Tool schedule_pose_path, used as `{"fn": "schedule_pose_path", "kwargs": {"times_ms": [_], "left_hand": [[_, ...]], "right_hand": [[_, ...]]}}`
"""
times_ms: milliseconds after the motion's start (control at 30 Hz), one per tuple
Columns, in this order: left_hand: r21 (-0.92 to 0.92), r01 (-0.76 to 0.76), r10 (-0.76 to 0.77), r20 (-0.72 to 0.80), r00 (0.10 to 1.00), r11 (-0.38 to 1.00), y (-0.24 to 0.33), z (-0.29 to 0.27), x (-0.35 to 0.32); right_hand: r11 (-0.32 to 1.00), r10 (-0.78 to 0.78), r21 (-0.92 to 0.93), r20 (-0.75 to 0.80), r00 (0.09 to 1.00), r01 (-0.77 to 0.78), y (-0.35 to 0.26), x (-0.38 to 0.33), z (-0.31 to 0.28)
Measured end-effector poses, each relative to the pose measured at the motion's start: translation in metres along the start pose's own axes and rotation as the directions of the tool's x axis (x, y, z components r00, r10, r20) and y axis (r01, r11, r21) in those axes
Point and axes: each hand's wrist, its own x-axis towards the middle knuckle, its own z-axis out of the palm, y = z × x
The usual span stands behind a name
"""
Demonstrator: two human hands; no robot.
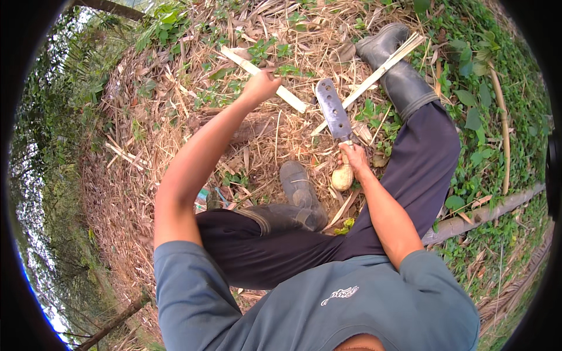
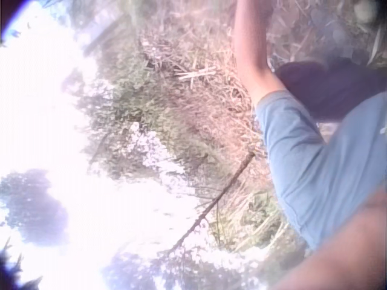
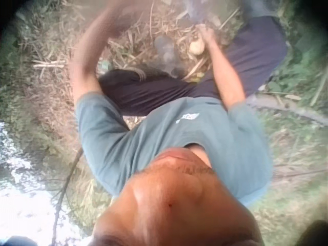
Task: The person sits on the ground in a wooded area and uses a large knife to split a long piece of bamboo. They repeatedly strike the bamboo against a stump to separate it into thinner strips, then use the knife to further refine the pieces. The person finishes by discarding the processed bamboo pieces.
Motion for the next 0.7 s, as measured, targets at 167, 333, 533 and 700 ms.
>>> {"fn": "schedule_pose_path", "kwargs": {"times_ms": [167,333,533,700], "left_hand": [[-0.045,0.544,-0.544,-0.138,0.827,0.838,-0.015,0.103,0.059],[-0.226,0.702,-0.737,-0.199,0.645,0.675,-0.013,0.148,0.088],[-0.763,0.456,-0.721,-0.019,0.692,0.458,-0.016,0.09,0.061],[-0.684,0.337,-0.411,0.06,0.91,0.647,-0.043,-0.054,-0.064]], "right_hand": [[1.0,-0.019,-0.007,-0.027,0.999,0.019,0.004,-0.001,-0.007],[0.999,-0.044,-0.029,0.015,0.999,0.044,0.003,0.0,-0.01],[1.0,-0.003,-0.024,0.006,1.0,0.003,0.001,0.002,-0.012],[0.991,0.041,0.117,0.151,0.988,-0.059,-0.002,0.009,-0.009]]}}
